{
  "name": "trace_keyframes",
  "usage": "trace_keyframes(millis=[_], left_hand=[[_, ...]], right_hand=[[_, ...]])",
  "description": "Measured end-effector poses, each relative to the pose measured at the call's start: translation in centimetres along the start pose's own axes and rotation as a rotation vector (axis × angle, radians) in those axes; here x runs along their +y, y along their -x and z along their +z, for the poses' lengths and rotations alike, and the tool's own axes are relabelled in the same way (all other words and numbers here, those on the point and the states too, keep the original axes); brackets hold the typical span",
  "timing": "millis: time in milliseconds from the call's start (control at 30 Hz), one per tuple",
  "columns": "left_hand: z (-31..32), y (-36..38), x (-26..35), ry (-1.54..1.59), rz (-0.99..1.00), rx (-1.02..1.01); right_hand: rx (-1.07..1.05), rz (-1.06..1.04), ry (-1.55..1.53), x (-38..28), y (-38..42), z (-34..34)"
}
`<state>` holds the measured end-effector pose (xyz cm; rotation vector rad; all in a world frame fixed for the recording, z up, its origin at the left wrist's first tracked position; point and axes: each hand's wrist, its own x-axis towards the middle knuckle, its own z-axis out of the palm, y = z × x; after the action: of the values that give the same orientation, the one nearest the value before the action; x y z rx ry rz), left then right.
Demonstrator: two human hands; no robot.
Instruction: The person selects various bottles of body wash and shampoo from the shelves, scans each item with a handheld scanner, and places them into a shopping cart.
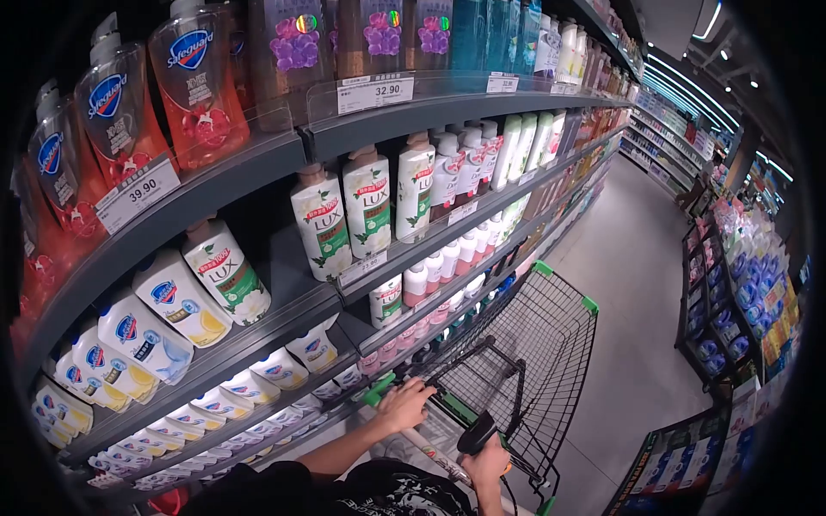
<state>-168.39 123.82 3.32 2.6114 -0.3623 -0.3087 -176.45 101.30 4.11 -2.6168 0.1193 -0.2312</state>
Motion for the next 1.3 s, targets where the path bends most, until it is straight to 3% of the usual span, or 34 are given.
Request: trace_keyframes(millis=[133,333,433,533,1167,1233,1300], left_hand=[[-0.5,-2.2,0.6,0.005,0.015,0.019],[-0.4,-5.3,1.0,0.044,0.029,0.035],[-0.4,-6.6,1.3,0.040,0.030,0.028],[-0.4,-7.9,1.5,0.037,0.029,0.054],[-1.0,-16.6,5.0,-0.061,0.074,0.175],[-1.9,-17.5,5.8,-0.044,0.030,0.061],[-1.8,-18.2,6.2,-0.066,0.026,0.077]], right_hand=[[-0.076,-0.039,0.121,1.3,-1.6,0.2],[-0.052,-0.085,0.061,1.7,-4.5,-0.3],[-0.098,0.042,0.051,1.6,-5.9,-0.7],[-0.028,-0.092,0.034,2.5,-7.3,-0.5],[-0.095,-0.073,-0.078,8.2,-15.3,-0.1],[-0.032,-0.030,-0.127,7.8,-16.2,-0.6],[-0.057,-0.033,-0.147,8.2,-17.0,-0.7]])
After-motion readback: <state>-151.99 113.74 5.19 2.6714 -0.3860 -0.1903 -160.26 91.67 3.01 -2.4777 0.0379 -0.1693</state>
